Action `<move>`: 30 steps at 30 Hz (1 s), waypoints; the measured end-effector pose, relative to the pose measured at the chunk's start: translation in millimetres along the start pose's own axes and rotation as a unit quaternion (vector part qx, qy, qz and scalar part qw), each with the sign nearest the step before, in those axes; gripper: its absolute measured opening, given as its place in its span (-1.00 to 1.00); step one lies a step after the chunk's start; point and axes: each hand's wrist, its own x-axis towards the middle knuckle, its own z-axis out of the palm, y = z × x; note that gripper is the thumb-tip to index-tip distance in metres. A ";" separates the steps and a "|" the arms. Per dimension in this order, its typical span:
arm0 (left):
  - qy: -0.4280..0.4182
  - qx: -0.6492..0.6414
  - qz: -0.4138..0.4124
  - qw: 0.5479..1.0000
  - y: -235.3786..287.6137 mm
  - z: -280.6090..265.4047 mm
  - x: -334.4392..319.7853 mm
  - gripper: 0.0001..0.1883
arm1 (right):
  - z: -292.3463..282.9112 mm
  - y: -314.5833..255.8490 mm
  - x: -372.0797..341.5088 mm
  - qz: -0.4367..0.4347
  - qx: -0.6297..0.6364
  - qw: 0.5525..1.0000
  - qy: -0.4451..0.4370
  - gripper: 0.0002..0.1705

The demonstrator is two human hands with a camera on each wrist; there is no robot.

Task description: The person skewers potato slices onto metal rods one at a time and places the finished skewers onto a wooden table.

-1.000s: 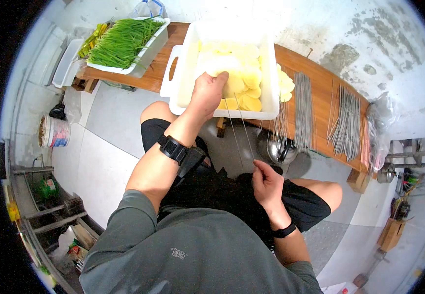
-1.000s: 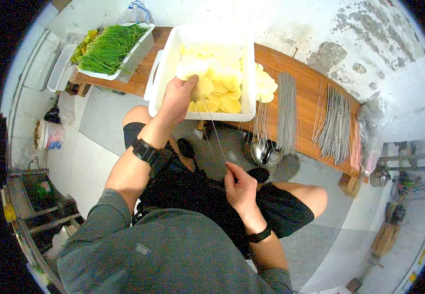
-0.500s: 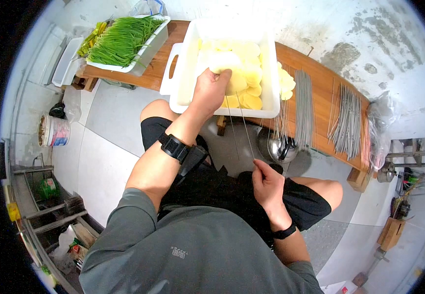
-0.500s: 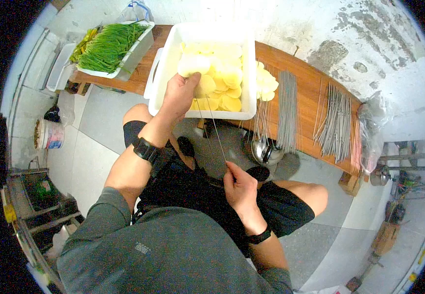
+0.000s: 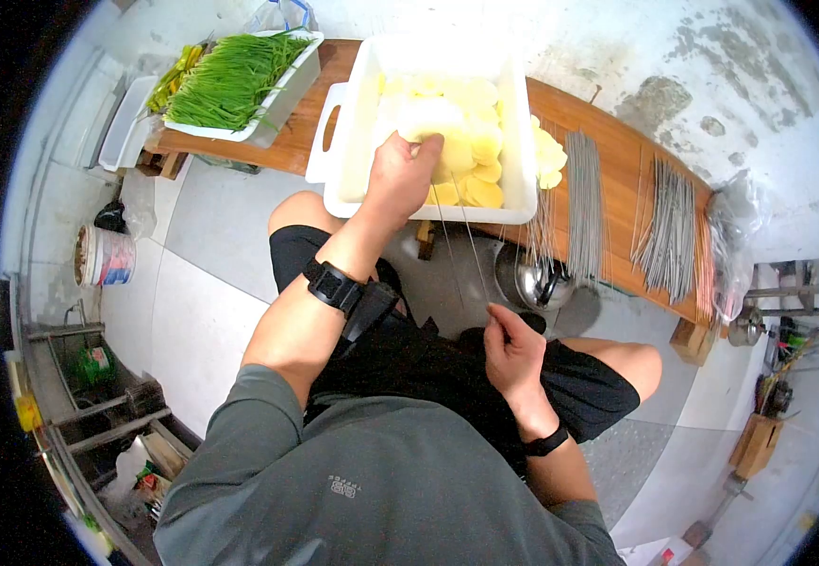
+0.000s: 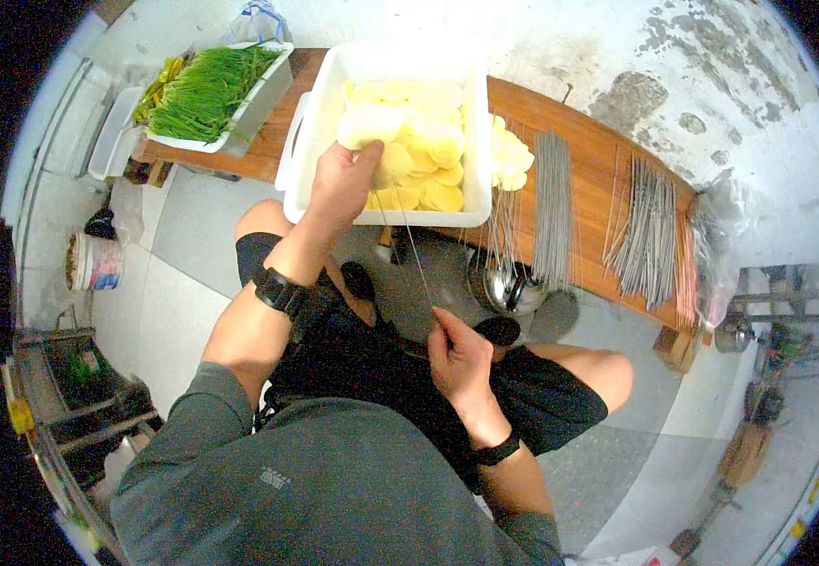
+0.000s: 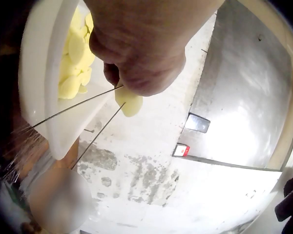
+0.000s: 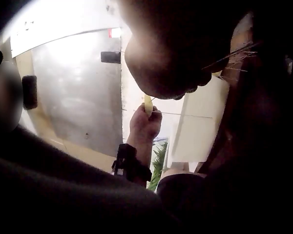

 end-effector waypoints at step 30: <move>-0.056 -0.151 -0.043 0.986 3.5 5.9 -3.7 -0.70 | 4.9 10.0 9.0 -0.047 -0.022 0.999 0.000 -0.73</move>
